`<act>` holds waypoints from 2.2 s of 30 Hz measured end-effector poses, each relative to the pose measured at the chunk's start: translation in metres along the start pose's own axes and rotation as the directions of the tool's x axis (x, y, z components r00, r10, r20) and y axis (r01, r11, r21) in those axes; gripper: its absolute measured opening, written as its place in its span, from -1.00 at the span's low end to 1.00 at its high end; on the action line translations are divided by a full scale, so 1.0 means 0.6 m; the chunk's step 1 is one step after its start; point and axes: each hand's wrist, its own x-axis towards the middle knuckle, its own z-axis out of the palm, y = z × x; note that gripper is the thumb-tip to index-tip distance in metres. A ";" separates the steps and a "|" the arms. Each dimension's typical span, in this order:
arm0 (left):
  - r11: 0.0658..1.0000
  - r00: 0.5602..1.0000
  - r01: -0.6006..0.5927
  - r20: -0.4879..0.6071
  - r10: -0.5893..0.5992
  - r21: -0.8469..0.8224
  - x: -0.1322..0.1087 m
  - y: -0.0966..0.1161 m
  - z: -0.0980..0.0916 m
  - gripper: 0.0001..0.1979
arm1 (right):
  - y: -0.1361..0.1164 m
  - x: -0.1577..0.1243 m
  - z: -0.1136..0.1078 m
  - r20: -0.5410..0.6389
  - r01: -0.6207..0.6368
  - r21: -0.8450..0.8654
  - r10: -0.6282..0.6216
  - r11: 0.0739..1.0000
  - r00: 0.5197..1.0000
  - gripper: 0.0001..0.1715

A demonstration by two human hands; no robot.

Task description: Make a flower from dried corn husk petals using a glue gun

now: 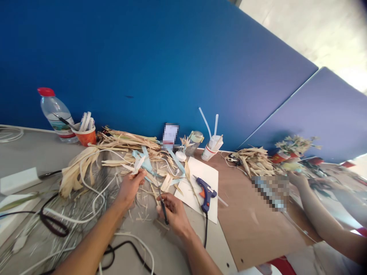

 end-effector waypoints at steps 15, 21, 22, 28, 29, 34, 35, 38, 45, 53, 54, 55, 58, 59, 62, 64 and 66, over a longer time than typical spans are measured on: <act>1.000 1.000 0.008 0.002 -0.008 -0.024 0.002 -0.001 -0.002 -0.63 | -0.004 -0.002 0.002 -0.011 0.010 -0.024 -0.011 1.000 1.000 -0.75; 1.000 1.000 0.003 0.018 -0.002 -0.031 0.000 0.002 -0.002 -0.67 | -0.007 -0.004 0.004 -0.002 0.000 -0.023 0.000 1.000 1.000 -0.74; 0.999 1.000 0.000 0.019 0.001 -0.032 0.000 0.002 -0.003 -0.67 | -0.007 -0.004 0.004 -0.001 0.000 -0.026 0.000 1.000 1.000 -0.73; 1.000 1.000 -0.018 0.015 0.018 -0.022 0.004 -0.002 -0.005 -0.68 | -0.002 -0.002 0.006 -0.005 0.014 -0.056 -0.014 0.998 1.000 -0.75; 1.000 1.000 -0.022 0.013 0.022 -0.021 0.004 -0.001 -0.005 -0.68 | -0.001 -0.002 0.006 -0.002 0.009 -0.053 -0.009 0.999 1.000 -0.75; 0.999 0.999 -0.032 0.029 0.032 0.005 0.004 0.002 -0.007 -0.68 | 0.007 -0.002 0.004 0.008 0.019 -0.079 -0.018 0.997 1.000 -0.74; 0.999 0.999 -0.035 0.031 0.034 0.016 0.005 0.001 -0.008 -0.68 | 0.009 -0.002 0.004 0.011 0.029 -0.098 -0.028 0.995 1.000 -0.74; 0.997 0.999 -0.036 0.032 0.034 0.071 0.010 -0.005 -0.012 -0.67 | 0.008 -0.003 0.003 0.004 0.037 -0.131 -0.036 0.991 0.999 -0.74; 0.993 0.998 -0.055 0.043 0.051 0.107 0.015 -0.008 -0.018 -0.67 | -0.026 -0.007 -0.012 0.039 -0.013 0.078 0.010 0.997 0.999 -0.63; 0.995 0.999 -0.032 0.028 0.030 0.092 0.012 0.000 -0.019 -0.67 | -0.045 -0.013 -0.025 0.204 -0.108 0.038 0.098 0.993 0.974 -0.64; 0.994 0.999 -0.030 0.032 0.027 0.102 0.013 -0.002 -0.020 -0.67 | -0.046 -0.014 -0.025 0.204 -0.110 0.038 0.100 0.993 0.974 -0.64; 0.993 0.999 -0.026 0.030 0.023 0.112 0.014 -0.003 -0.021 -0.67 | -0.047 -0.014 -0.025 0.199 -0.115 0.040 0.105 0.993 0.974 -0.65; 0.990 1.000 -0.013 0.002 0.013 0.142 0.015 -0.005 -0.022 -0.67 | -0.049 -0.014 -0.024 0.182 -0.131 0.042 0.121 0.991 0.976 -0.66; 0.989 1.000 -0.010 -0.003 0.011 0.148 0.015 -0.005 -0.022 -0.67 | -0.049 -0.013 -0.023 0.179 -0.134 0.042 0.124 0.990 0.976 -0.67; 0.988 1.000 -0.010 0.010 0.009 0.154 0.015 -0.004 -0.022 -0.68 | -0.047 -0.012 -0.023 0.180 -0.138 0.049 0.127 0.989 0.975 -0.71; 0.988 1.000 -0.010 0.023 0.006 0.151 0.014 -0.003 -0.021 -0.68 | -0.046 -0.012 -0.022 0.186 -0.136 0.054 0.124 0.989 0.975 -0.72; 0.988 1.000 -0.009 0.024 0.005 0.154 0.013 -0.001 -0.020 -0.67 | -0.046 -0.012 -0.022 0.190 -0.139 0.054 0.126 0.989 0.974 -0.73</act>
